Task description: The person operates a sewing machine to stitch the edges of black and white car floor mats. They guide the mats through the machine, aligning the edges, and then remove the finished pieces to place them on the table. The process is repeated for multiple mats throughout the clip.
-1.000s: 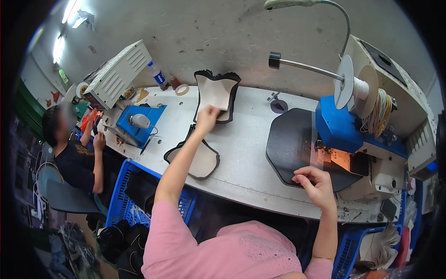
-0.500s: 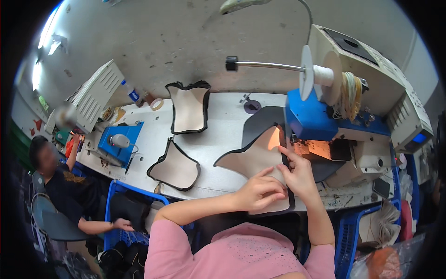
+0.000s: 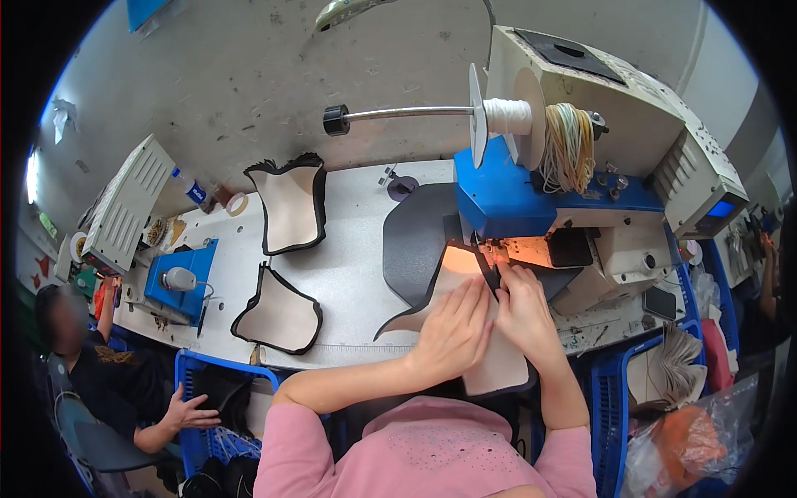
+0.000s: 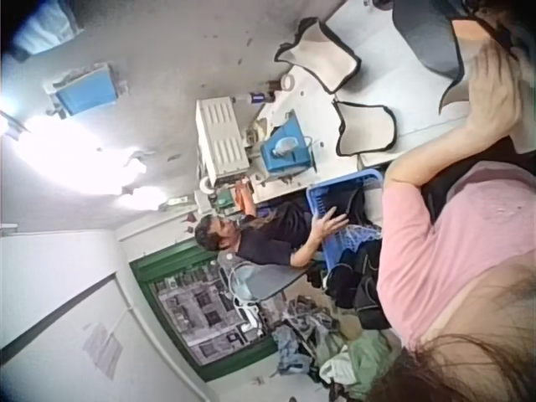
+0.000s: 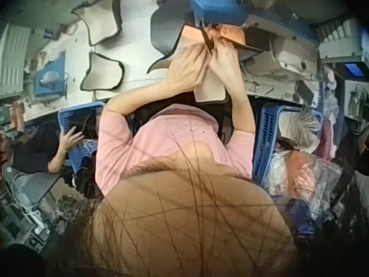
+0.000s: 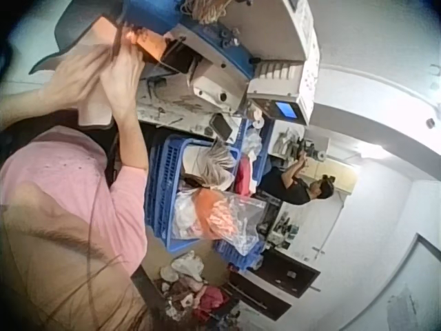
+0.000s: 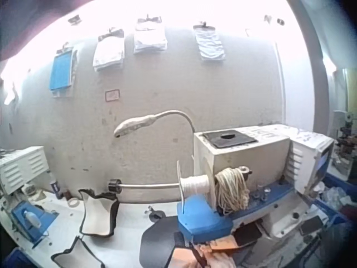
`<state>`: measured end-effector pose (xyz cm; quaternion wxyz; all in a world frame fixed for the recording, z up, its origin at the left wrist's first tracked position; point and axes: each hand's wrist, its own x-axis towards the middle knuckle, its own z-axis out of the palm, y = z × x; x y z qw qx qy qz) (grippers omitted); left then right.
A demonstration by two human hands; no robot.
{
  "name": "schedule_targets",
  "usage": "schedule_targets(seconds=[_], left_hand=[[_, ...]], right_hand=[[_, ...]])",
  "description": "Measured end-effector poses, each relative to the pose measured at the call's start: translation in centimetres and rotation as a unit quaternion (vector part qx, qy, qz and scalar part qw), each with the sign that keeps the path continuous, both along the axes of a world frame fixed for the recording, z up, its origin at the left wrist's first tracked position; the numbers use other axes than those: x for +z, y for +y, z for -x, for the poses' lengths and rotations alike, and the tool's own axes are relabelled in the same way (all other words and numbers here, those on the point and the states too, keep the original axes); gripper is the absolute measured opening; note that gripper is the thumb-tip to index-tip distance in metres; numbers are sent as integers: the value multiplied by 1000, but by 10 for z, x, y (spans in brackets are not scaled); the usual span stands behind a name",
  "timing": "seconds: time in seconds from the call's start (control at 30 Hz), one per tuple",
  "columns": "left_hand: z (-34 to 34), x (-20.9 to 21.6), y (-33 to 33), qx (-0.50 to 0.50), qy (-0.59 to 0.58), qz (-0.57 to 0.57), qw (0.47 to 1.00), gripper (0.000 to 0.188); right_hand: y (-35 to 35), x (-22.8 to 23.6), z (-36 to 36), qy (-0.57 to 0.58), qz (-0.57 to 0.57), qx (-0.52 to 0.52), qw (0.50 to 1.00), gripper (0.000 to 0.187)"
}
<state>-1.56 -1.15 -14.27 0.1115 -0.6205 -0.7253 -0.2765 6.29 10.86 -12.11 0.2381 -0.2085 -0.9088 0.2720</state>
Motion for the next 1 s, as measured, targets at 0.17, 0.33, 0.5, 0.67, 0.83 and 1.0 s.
schedule_targets(seconds=[0.17, 0.33, 0.5, 0.67, 0.83, 1.0], left_hand=[[-1, 7, 8, 29, 47, 0, 998, 51], [7, 3, 13, 1, 74, 3, 997, 50], [12, 4, 19, -3, 105, 19, 994, 46], [15, 5, 21, 0, 123, 21, 992, 44], [19, 10, 25, -10, 129, 20, 991, 40], [25, 14, 29, -21, 135, 23, 990, 33]], right_hand=[[-1, 4, 2, -21, -4, -19, 1000, 36], [10, -4, 5, -5, 25, -9, 1000, 32], [17, -10, 7, 0, 32, 2, 999, 32], [21, -11, 10, 14, 41, 20, 999, 36], [24, -9, 12, -8, 50, 24, 998, 37], [26, -2, 19, -35, 126, 2, 991, 33]])
